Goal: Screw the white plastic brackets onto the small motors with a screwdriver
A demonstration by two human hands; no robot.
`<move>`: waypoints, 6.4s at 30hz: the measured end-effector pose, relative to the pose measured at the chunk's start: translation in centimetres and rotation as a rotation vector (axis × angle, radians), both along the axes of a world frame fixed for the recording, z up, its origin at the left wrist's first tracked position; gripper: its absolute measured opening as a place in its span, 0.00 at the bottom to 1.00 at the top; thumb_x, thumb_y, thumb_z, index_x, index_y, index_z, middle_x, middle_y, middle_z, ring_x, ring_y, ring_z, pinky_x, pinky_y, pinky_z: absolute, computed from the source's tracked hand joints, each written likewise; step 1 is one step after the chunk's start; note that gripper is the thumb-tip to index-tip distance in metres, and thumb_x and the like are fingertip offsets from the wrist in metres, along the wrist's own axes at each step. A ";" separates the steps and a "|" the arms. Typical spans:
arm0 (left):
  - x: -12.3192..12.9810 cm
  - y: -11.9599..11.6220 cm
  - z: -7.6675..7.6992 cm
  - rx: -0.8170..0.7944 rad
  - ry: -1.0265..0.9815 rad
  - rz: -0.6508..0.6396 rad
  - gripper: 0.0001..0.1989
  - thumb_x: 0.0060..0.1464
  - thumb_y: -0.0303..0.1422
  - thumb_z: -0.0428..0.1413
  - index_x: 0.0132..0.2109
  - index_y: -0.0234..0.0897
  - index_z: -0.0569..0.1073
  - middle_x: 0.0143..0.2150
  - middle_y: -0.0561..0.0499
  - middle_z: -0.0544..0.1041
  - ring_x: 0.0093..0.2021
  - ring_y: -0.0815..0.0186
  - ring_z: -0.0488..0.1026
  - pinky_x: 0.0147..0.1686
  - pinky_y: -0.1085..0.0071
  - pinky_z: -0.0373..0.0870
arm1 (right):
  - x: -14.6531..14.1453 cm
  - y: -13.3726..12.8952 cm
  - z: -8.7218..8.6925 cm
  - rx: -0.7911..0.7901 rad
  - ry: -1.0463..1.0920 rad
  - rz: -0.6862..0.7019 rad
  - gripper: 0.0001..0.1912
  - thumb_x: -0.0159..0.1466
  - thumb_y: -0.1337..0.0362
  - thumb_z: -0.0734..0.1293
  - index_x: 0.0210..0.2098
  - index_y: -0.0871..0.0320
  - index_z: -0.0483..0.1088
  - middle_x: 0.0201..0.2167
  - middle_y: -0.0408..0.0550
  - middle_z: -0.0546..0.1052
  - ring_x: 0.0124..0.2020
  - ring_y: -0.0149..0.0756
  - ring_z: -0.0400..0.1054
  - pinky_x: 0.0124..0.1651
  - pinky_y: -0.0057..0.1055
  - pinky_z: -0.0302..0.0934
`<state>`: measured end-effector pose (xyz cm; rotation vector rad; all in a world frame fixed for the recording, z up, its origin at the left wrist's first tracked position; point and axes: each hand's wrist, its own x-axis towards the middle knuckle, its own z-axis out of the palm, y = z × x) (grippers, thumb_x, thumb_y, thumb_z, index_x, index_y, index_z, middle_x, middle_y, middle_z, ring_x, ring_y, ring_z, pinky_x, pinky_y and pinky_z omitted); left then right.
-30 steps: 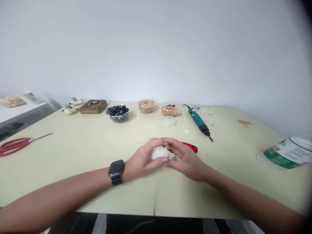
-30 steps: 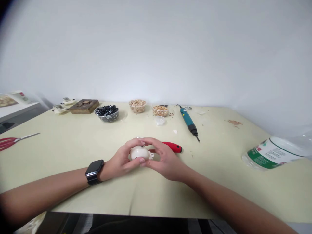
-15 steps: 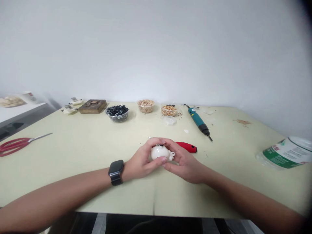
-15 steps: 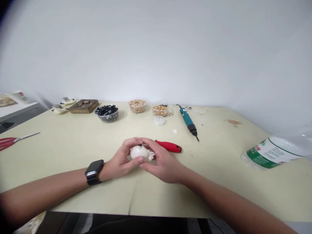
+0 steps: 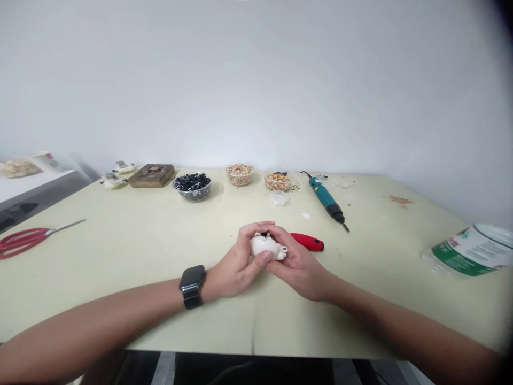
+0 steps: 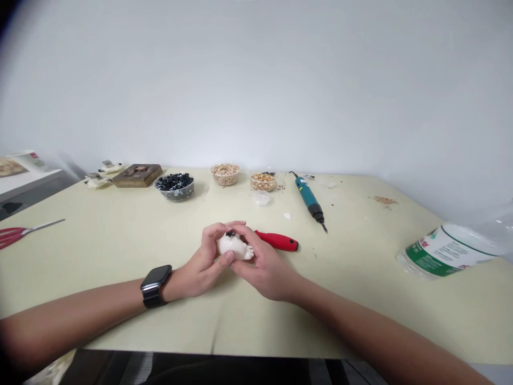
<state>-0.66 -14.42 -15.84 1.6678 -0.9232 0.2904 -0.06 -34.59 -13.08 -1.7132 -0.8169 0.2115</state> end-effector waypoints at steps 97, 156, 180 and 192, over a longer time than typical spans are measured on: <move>1.0 1.3 0.8 -0.198 0.142 0.193 0.12 0.66 0.35 0.63 0.50 0.40 0.68 0.54 0.46 0.76 0.52 0.66 0.76 0.55 0.66 0.76 | 2.1 0.8 2.0 -0.098 -0.584 -0.168 0.17 0.69 0.69 0.67 0.57 0.52 0.74 0.61 0.53 0.72 0.63 0.40 0.70 0.65 0.38 0.68; 2.5 2.1 -1.3 -0.131 -0.084 0.157 0.08 0.73 0.29 0.52 0.52 0.42 0.58 0.61 0.40 0.75 0.60 0.63 0.76 0.54 0.64 0.71 | 2.8 0.6 -0.5 0.130 -0.492 -0.159 0.34 0.72 0.62 0.64 0.74 0.44 0.50 0.74 0.51 0.56 0.75 0.47 0.53 0.72 0.55 0.60; 2.5 2.5 -0.9 -0.027 -0.136 0.137 0.07 0.73 0.31 0.52 0.50 0.41 0.58 0.58 0.39 0.77 0.53 0.62 0.78 0.46 0.65 0.71 | 2.8 -0.8 2.8 -0.163 -0.743 -0.253 0.20 0.67 0.61 0.71 0.58 0.51 0.70 0.65 0.53 0.70 0.68 0.53 0.62 0.69 0.57 0.59; 1.9 2.1 -1.2 -0.065 -0.090 0.173 0.08 0.73 0.36 0.53 0.50 0.41 0.60 0.42 0.50 0.69 0.37 0.68 0.67 0.34 0.71 0.62 | 1.7 1.0 1.2 -0.107 -0.652 -0.124 0.18 0.70 0.67 0.68 0.58 0.51 0.72 0.62 0.51 0.73 0.65 0.43 0.67 0.67 0.47 0.66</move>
